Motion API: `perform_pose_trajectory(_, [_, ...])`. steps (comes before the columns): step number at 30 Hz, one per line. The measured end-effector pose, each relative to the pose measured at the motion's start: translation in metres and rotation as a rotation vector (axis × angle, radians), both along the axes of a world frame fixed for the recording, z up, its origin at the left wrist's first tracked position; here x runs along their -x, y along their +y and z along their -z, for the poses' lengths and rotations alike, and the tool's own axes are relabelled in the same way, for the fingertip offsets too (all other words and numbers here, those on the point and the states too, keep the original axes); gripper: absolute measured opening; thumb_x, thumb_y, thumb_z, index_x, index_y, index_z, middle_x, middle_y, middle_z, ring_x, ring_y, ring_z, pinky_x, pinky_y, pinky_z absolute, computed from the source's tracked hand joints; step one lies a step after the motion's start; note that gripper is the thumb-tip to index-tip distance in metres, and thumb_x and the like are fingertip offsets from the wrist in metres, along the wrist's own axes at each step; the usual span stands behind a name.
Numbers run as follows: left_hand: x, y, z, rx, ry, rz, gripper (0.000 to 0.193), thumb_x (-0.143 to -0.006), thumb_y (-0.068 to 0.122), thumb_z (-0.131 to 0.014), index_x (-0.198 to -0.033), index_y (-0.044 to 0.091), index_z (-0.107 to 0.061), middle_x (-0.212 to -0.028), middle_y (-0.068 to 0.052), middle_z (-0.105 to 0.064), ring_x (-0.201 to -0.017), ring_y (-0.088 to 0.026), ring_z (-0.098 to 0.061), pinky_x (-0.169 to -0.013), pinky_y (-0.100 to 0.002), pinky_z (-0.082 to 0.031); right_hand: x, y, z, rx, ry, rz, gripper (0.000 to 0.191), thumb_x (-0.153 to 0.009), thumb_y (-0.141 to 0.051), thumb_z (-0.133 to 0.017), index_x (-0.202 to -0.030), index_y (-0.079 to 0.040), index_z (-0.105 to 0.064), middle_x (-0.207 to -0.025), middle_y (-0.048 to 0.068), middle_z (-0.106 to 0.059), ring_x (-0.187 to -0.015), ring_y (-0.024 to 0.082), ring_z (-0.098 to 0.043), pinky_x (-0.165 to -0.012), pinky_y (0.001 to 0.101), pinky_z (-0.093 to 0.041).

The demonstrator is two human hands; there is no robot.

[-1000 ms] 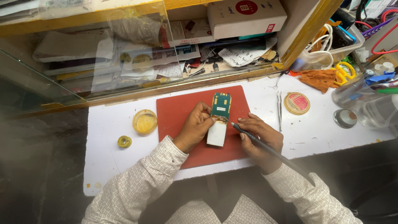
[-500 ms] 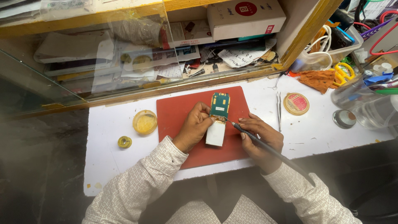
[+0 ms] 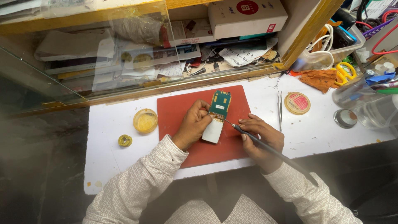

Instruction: The person solders a green phone motherboard held against a white block on a red mat, using a soldering iron in the right hand while the left hand steadies the board. They reposition and flip the board repeatedly to solder different edges, with solder wire and a flux tin on the bench.

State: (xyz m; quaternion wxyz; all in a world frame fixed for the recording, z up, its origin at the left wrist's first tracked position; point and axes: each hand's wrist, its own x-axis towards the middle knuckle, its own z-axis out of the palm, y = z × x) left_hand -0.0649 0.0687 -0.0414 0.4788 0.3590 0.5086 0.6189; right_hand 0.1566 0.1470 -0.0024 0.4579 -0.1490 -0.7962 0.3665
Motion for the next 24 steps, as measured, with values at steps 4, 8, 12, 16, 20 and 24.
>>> perform_pose_trajectory(4, [-0.001, -0.001, -0.006, 0.018, -0.031, -0.003, 0.018, -0.098, 0.002, -0.054, -0.114, 0.002, -0.046, -0.092, -0.011, -0.071, -0.078, -0.012, -0.07, -0.067, -0.027, -0.058, 0.001, 0.0, 0.0, 0.014, -0.004, -0.01, 0.016, -0.086, 0.0, -0.068, -0.102, 0.004, -0.07, -0.104, 0.018, -0.076, -0.107, 0.029, -0.075, -0.114, 0.0509, -0.052])
perform_pose_trajectory(8, [-0.003, -0.002, -0.011, 0.015, -0.021, 0.007, 0.025, -0.096, 0.0, -0.053, -0.121, 0.001, -0.047, -0.097, -0.012, -0.073, -0.082, -0.013, -0.072, -0.071, -0.027, -0.06, 0.001, 0.0, 0.001, 0.014, 0.037, -0.015, 0.018, -0.087, 0.001, -0.068, -0.105, 0.004, -0.069, -0.106, 0.018, -0.075, -0.109, 0.029, -0.074, -0.115, 0.0509, -0.052])
perform_pose_trajectory(12, [-0.004, -0.002, -0.012, -0.004, -0.026, 0.011, 0.028, -0.096, -0.001, -0.052, -0.124, 0.0, -0.048, -0.097, -0.012, -0.074, -0.081, -0.014, -0.072, -0.07, -0.028, -0.061, 0.0, 0.0, 0.001, -0.003, 0.015, -0.006, 0.017, -0.087, 0.001, -0.068, -0.104, 0.003, -0.069, -0.106, 0.018, -0.075, -0.109, 0.029, -0.075, -0.115, 0.0508, -0.052])
perform_pose_trajectory(16, [-0.004, -0.002, -0.012, 0.016, -0.018, 0.011, 0.027, -0.096, -0.001, -0.052, -0.123, 0.001, -0.048, -0.096, -0.012, -0.074, -0.08, -0.014, -0.073, -0.069, -0.028, -0.061, 0.0, 0.0, 0.001, -0.006, 0.003, -0.004, 0.017, -0.087, 0.001, -0.068, -0.103, 0.003, -0.07, -0.105, 0.017, -0.075, -0.108, 0.029, -0.075, -0.115, 0.0506, -0.052])
perform_pose_trajectory(20, [-0.004, -0.002, -0.012, -0.003, -0.018, 0.011, 0.026, -0.097, -0.001, -0.052, -0.123, 0.001, -0.049, -0.096, -0.012, -0.074, -0.081, -0.014, -0.073, -0.069, -0.028, -0.06, 0.001, 0.0, 0.002, 0.003, 0.005, -0.019, 0.017, -0.087, 0.001, -0.069, -0.103, 0.003, -0.07, -0.105, 0.017, -0.076, -0.108, 0.028, -0.075, -0.114, 0.0503, -0.051])
perform_pose_trajectory(24, [-0.004, -0.003, -0.012, 0.007, -0.009, 0.014, 0.026, -0.097, -0.001, -0.052, -0.122, 0.001, -0.049, -0.096, -0.013, -0.074, -0.08, -0.014, -0.073, -0.069, -0.028, -0.061, 0.002, 0.0, 0.001, -0.005, 0.004, -0.013, 0.017, -0.087, 0.0, -0.069, -0.104, 0.003, -0.07, -0.105, 0.016, -0.076, -0.108, 0.028, -0.075, -0.114, 0.0502, -0.051])
